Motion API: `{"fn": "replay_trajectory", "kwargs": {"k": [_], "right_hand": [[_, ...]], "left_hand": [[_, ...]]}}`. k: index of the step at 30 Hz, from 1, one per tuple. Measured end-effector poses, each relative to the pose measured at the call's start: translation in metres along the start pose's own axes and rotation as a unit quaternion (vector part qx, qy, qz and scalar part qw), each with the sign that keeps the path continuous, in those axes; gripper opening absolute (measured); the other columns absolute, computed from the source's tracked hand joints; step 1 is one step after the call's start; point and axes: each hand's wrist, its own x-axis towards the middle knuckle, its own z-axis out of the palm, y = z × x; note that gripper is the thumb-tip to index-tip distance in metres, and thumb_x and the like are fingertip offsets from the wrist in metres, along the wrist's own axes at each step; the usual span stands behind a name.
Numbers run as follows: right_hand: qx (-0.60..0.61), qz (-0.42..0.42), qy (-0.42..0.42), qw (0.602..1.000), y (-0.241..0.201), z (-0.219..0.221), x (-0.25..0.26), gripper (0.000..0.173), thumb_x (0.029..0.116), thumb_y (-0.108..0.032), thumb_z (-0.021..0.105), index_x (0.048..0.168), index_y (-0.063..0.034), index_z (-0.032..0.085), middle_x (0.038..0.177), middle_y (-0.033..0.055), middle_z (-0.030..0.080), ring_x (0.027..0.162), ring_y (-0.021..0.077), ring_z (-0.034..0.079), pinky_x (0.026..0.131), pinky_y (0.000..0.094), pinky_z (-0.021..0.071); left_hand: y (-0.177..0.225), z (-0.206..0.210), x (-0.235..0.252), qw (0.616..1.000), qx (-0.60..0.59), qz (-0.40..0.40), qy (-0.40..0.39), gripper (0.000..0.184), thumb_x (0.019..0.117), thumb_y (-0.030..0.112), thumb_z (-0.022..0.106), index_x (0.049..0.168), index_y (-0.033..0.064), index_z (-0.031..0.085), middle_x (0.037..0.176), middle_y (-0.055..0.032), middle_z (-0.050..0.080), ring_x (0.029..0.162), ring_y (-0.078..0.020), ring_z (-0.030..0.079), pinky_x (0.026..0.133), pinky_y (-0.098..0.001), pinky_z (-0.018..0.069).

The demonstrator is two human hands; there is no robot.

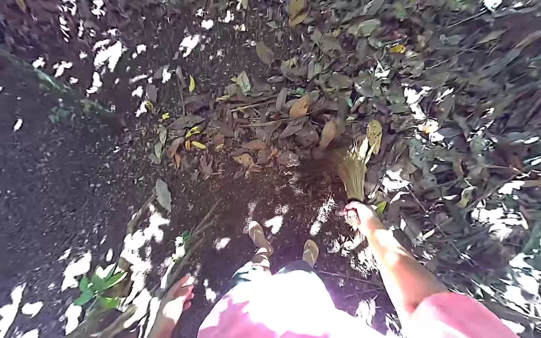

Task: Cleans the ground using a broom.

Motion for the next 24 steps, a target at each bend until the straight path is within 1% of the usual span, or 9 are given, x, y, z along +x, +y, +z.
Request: {"fn": "replay_trajectory", "kwargs": {"k": [2, 4, 7, 10, 13, 15, 18, 20, 24], "right_hand": [[-0.058, -0.017, 0.026, 0.998, 0.005, 0.030, 0.006, 0.028, 0.0943, -0.017, 0.063, 0.117, -0.0004, 0.061, 0.089, 0.0096, 0.063, 0.071, 0.0169, 0.060, 0.063, 0.0353, 0.0524], [-0.024, -0.051, 0.016, 0.998, 0.011, 0.073, -0.023, 0.038, 0.0927, -0.015, 0.062, 0.126, 0.0005, 0.053, 0.087, 0.0114, 0.064, 0.067, 0.0182, 0.063, 0.059, 0.0358, 0.0556], [0.111, -0.021, -0.122, 0.986, 0.022, 0.127, -0.095, 0.016, 0.1008, -0.009, 0.050, 0.113, -0.0002, 0.055, 0.080, 0.0097, 0.065, 0.063, 0.0186, 0.065, 0.055, 0.0335, 0.0565], [0.181, 0.058, -0.334, 0.923, 0.042, 0.166, -0.153, 0.023, 0.1074, -0.021, 0.044, 0.113, -0.0033, 0.059, 0.080, 0.0038, 0.069, 0.067, 0.0119, 0.067, 0.061, 0.0277, 0.0575], [0.203, 0.212, -0.369, 0.882, 0.047, 0.209, -0.180, 0.018, 0.1059, -0.017, 0.043, 0.101, -0.0068, 0.057, 0.077, 0.0046, 0.064, 0.063, 0.0123, 0.064, 0.057, 0.0251, 0.0566], [0.203, 0.309, -0.344, 0.863, 0.058, 0.233, -0.155, 0.009, 0.1012, -0.011, 0.047, 0.101, -0.0069, 0.054, 0.075, 0.0066, 0.061, 0.060, 0.0147, 0.063, 0.054, 0.0269, 0.0558], [0.190, 0.294, -0.273, 0.896, 0.046, 0.231, -0.088, 0.006, 0.0983, -0.012, 0.050, 0.103, -0.0076, 0.052, 0.074, 0.0065, 0.059, 0.057, 0.0145, 0.060, 0.050, 0.0273, 0.0535], [0.220, 0.220, -0.229, 0.922, 0.003, 0.196, -0.014, 0.007, 0.0992, -0.016, 0.050, 0.103, -0.0097, 0.053, 0.077, 0.0052, 0.061, 0.061, 0.0143, 0.062, 0.053, 0.0281, 0.0550], [0.212, 0.059, -0.117, 0.968, -0.143, 0.124, 0.094, 0.014, 0.0982, -0.013, 0.051, 0.112, -0.0082, 0.049, 0.083, 0.0069, 0.060, 0.063, 0.0146, 0.062, 0.054, 0.0295, 0.0575]], "left_hand": [[0.009, -0.026, 0.011, 1.000, 0.003, 0.000, 0.001, 0.050, 0.1043, 0.021, 0.055, 0.152, 0.0088, 0.045, 0.131, -0.0226, 0.063, 0.106, -0.0320, 0.067, 0.088, -0.0500, 0.0560], [0.009, -0.044, 0.023, 0.999, 0.009, -0.029, 0.014, 0.049, 0.1059, 0.022, 0.054, 0.152, 0.0093, 0.045, 0.131, -0.0237, 0.062, 0.107, -0.0336, 0.067, 0.090, -0.0516, 0.0557], [-0.006, -0.056, 0.036, 0.997, 0.018, -0.072, 0.013, 0.048, 0.1066, 0.024, 0.053, 0.151, 0.0070, 0.045, 0.131, -0.0265, 0.062, 0.110, -0.0374, 0.067, 0.092, -0.0548, 0.0553], [0.012, -0.046, 0.031, 0.993, 0.024, -0.114, 0.002, 0.048, 0.1070, 0.019, 0.052, 0.152, 0.0036, 0.042, 0.136, -0.0292, 0.058, 0.116, -0.0407, 0.063, 0.097, -0.0557, 0.0520], [0.047, -0.029, 0.020, 0.994, 0.018, -0.110, 0.005, 0.046, 0.1060, 0.014, 0.053, 0.149, 0.0001, 0.045, 0.132, -0.0309, 0.059, 0.111, -0.0389, 0.064, 0.094, -0.0534, 0.0517], [0.061, -0.021, 0.021, 0.996, 0.024, -0.082, 0.002, 0.045, 0.1060, 0.015, 0.053, 0.149, 0.0013, 0.046, 0.128, -0.0301, 0.061, 0.107, -0.0371, 0.065, 0.091, -0.0519, 0.0531], [0.095, -0.009, 0.018, 0.997, 0.005, -0.074, 0.002, 0.047, 0.1068, 0.015, 0.051, 0.151, 0.0033, 0.043, 0.133, -0.0290, 0.058, 0.112, -0.0371, 0.063, 0.095, -0.0519, 0.0515], [0.082, -0.005, 0.030, 0.999, 0.000, -0.050, 0.012, 0.048, 0.1052, 0.018, 0.054, 0.151, 0.0069, 0.045, 0.131, -0.0259, 0.061, 0.109, -0.0350, 0.066, 0.092, -0.0517, 0.0552], [0.087, 0.023, 0.014, 0.995, 0.038, -0.090, 0.016, 0.048, 0.1050, 0.021, 0.055, 0.151, 0.0069, 0.046, 0.128, -0.0247, 0.064, 0.108, -0.0342, 0.067, 0.093, -0.0523, 0.0555]]}}
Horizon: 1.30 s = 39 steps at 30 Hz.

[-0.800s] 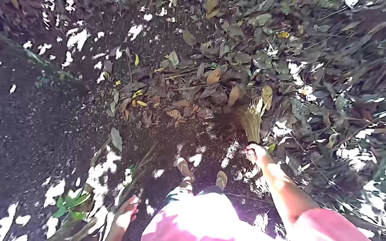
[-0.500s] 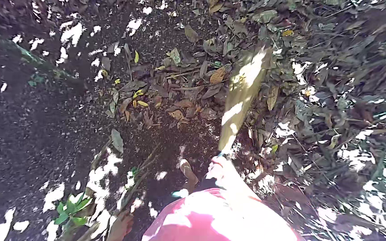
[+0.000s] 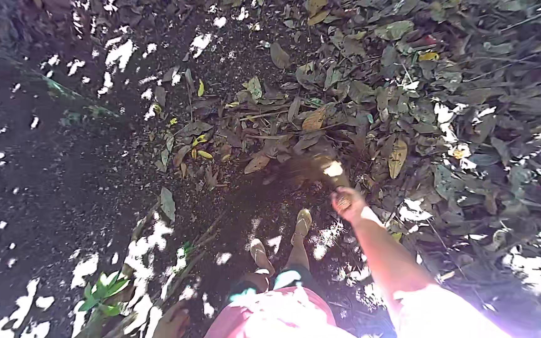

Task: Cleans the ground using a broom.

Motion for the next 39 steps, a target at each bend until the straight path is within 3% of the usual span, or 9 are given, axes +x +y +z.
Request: {"fn": "replay_trajectory", "kwargs": {"k": [5, 9, 11, 13, 17, 21, 31, 36, 39], "right_hand": [[-0.158, -0.136, 0.073, 0.975, -0.133, -0.015, 0.067, 0.025, 0.0929, -0.015, 0.066, 0.114, -0.0038, 0.058, 0.083, 0.0083, 0.065, 0.064, 0.0174, 0.064, 0.058, 0.0340, 0.0572], [-0.237, -0.241, 0.121, 0.933, -0.160, -0.012, 0.056, 0.070, 0.0830, -0.014, 0.073, 0.144, -0.0070, 0.041, 0.106, 0.0133, 0.064, 0.080, 0.0233, 0.068, 0.070, 0.0440, 0.0600], [-0.208, -0.226, 0.077, 0.949, -0.150, -0.007, 0.014, 0.055, 0.0908, -0.012, 0.065, 0.141, -0.0089, 0.042, 0.098, 0.0103, 0.065, 0.076, 0.0206, 0.067, 0.067, 0.0403, 0.0597], [-0.145, -0.142, -0.005, 0.979, -0.113, 0.000, -0.041, 0.014, 0.1003, -0.009, 0.052, 0.114, -0.0063, 0.054, 0.083, 0.0059, 0.066, 0.068, 0.0158, 0.065, 0.062, 0.0329, 0.0589], [0.000, 0.147, -0.115, 0.982, -0.016, 0.006, -0.135, 0.021, 0.1000, -0.016, 0.040, 0.106, -0.0065, 0.057, 0.081, 0.0065, 0.065, 0.063, 0.0138, 0.064, 0.054, 0.0270, 0.0552], [0.067, 0.285, -0.074, 0.953, 0.033, -0.038, -0.112, 0.015, 0.0993, -0.019, 0.047, 0.101, -0.0060, 0.055, 0.081, 0.0103, 0.064, 0.063, 0.0174, 0.065, 0.053, 0.0289, 0.0565], [-0.154, -0.116, 0.069, 0.979, -0.225, -0.079, 0.062, 0.018, 0.0975, -0.015, 0.059, 0.111, -0.0039, 0.057, 0.082, 0.0089, 0.065, 0.064, 0.0177, 0.064, 0.058, 0.0326, 0.0574], [-0.190, -0.175, 0.035, 0.965, -0.173, -0.050, 0.048, 0.042, 0.0935, -0.010, 0.062, 0.131, -0.0020, 0.047, 0.087, 0.0106, 0.066, 0.069, 0.0204, 0.067, 0.062, 0.0381, 0.0601], [-0.113, -0.069, -0.061, 0.989, -0.106, -0.015, -0.030, 0.022, 0.0980, -0.007, 0.052, 0.120, -0.0021, 0.051, 0.083, 0.0097, 0.065, 0.068, 0.0202, 0.066, 0.063, 0.0369, 0.0598]], "left_hand": [[0.058, 0.056, -0.053, 0.999, -0.011, -0.043, -0.015, 0.046, 0.1063, 0.012, 0.052, 0.150, -0.0002, 0.044, 0.134, -0.0299, 0.058, 0.116, -0.0378, 0.063, 0.099, -0.0523, 0.0505], [0.064, 0.095, -0.059, 0.997, -0.066, -0.042, -0.019, 0.046, 0.1049, 0.013, 0.055, 0.148, 0.0006, 0.047, 0.134, -0.0286, 0.059, 0.116, -0.0368, 0.064, 0.099, -0.0515, 0.0525], [0.060, 0.111, -0.050, 0.998, -0.050, -0.027, -0.037, 0.046, 0.1042, 0.016, 0.057, 0.148, 0.0023, 0.049, 0.132, -0.0261, 0.062, 0.114, -0.0345, 0.066, 0.098, -0.0499, 0.0541], [0.079, 0.124, -0.051, 0.998, -0.010, -0.013, -0.061, 0.047, 0.1055, 0.014, 0.052, 0.150, -0.0005, 0.046, 0.132, -0.0280, 0.061, 0.114, -0.0350, 0.065, 0.098, -0.0501, 0.0520], [0.086, 0.132, -0.021, 0.999, 0.018, 0.016, -0.047, 0.047, 0.1052, 0.020, 0.053, 0.150, 0.0059, 0.048, 0.128, -0.0237, 0.065, 0.110, -0.0342, 0.067, 0.093, -0.0524, 0.0555], [0.124, 0.133, -0.021, 0.999, -0.015, 0.034, -0.032, 0.049, 0.1058, 0.022, 0.054, 0.152, 0.0084, 0.045, 0.135, -0.0232, 0.061, 0.113, -0.0335, 0.067, 0.092, -0.0502, 0.0560], [0.109, 0.130, -0.022, 0.999, 0.031, 0.007, -0.036, 0.048, 0.1044, 0.017, 0.056, 0.150, 0.0091, 0.048, 0.132, -0.0209, 0.064, 0.110, -0.0304, 0.067, 0.090, -0.0484, 0.0561], [0.100, 0.125, -0.038, 1.000, -0.001, -0.022, 0.001, 0.048, 0.1044, 0.018, 0.056, 0.151, 0.0081, 0.048, 0.131, -0.0234, 0.063, 0.110, -0.0335, 0.067, 0.091, -0.0509, 0.0557], [0.093, 0.132, -0.040, 0.999, -0.014, -0.035, -0.006, 0.048, 0.1047, 0.019, 0.056, 0.150, 0.0075, 0.048, 0.130, -0.0235, 0.063, 0.110, -0.0331, 0.067, 0.091, -0.0506, 0.0551]]}}
